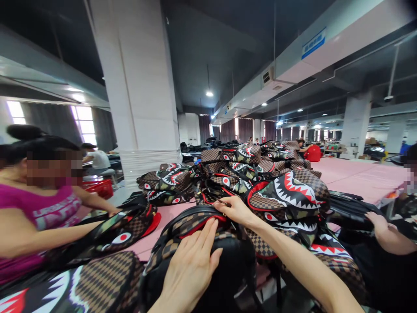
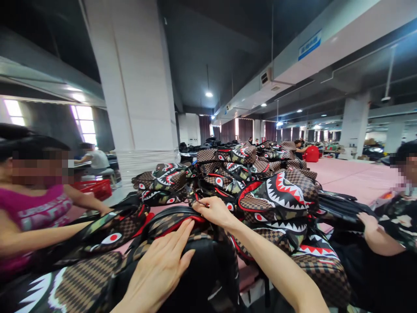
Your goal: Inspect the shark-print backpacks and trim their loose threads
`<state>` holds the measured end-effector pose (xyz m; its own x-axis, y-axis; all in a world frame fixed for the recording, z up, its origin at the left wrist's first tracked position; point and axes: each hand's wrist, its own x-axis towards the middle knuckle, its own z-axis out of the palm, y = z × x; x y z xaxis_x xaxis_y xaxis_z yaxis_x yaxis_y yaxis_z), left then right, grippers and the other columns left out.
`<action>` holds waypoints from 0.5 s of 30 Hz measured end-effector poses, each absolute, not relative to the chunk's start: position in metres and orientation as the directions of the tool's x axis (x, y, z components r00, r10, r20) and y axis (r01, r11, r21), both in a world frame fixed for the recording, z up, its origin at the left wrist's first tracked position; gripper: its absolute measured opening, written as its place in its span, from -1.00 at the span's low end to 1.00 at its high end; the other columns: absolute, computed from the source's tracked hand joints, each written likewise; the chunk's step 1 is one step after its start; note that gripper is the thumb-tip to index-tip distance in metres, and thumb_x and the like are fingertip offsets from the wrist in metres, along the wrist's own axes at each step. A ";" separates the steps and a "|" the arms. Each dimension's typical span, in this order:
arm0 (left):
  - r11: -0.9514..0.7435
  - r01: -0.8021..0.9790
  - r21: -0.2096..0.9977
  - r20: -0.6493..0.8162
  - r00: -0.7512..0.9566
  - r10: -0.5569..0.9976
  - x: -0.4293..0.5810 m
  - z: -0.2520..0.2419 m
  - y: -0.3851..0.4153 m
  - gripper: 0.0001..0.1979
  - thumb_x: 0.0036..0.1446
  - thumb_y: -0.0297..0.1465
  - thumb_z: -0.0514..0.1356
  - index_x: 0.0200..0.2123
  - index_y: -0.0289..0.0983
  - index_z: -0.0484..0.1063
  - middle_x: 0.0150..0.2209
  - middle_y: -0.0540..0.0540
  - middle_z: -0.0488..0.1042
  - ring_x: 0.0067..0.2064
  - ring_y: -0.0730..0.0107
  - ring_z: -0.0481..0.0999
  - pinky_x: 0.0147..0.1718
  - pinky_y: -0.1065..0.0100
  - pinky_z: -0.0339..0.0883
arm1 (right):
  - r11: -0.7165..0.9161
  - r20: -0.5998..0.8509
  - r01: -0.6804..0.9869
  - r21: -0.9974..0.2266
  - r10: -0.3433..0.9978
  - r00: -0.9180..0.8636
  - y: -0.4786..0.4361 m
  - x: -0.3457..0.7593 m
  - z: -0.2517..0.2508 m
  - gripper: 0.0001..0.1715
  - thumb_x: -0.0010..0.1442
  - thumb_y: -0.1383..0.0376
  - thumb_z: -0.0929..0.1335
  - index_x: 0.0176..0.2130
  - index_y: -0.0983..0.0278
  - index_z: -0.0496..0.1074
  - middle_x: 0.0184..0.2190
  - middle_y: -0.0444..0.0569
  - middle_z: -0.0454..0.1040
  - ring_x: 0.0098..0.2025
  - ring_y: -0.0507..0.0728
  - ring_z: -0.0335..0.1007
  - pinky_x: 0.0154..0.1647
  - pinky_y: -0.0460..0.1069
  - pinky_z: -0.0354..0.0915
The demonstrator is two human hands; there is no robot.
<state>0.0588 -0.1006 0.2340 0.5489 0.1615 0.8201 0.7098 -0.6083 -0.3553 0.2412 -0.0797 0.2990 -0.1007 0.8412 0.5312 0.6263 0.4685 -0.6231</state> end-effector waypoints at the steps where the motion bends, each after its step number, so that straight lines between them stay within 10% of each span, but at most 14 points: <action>1: -0.620 0.715 -0.323 0.797 0.559 0.230 0.059 0.238 -0.100 -0.54 0.16 -0.32 -0.01 0.10 -0.38 0.24 0.04 -0.24 0.38 -0.18 0.24 0.48 -0.19 0.27 0.29 | 0.454 0.506 0.599 -0.659 0.858 -0.094 -0.073 0.235 0.298 -0.57 0.14 0.07 0.23 -0.45 0.34 0.45 -0.58 -0.15 0.35 -0.47 0.00 0.24 -0.45 -0.12 0.13; 8: -0.652 0.757 0.047 0.477 0.556 0.681 0.057 0.277 -0.082 -0.51 0.03 -0.06 0.09 -0.02 -0.17 0.37 -0.11 -0.16 0.49 -0.18 0.13 0.50 -0.28 0.24 0.33 | 0.590 0.697 0.623 -0.514 0.710 -0.098 -0.087 0.216 0.287 -0.69 0.13 0.23 0.25 -0.54 0.31 0.41 -0.55 -0.11 0.34 -0.48 0.00 0.19 -0.42 -0.10 0.14; 15: -0.717 0.694 0.064 0.405 0.639 0.654 0.058 0.269 -0.092 -0.31 -0.02 0.07 0.06 0.09 -0.23 0.24 -0.01 -0.26 0.41 -0.11 -0.08 0.46 -0.23 0.07 0.31 | 0.508 0.344 0.612 -0.606 0.861 -0.374 -0.049 0.239 0.306 -0.65 -0.06 0.22 0.40 -0.22 0.28 0.51 -0.32 -0.08 0.52 -0.27 0.10 0.39 -0.22 -0.05 0.26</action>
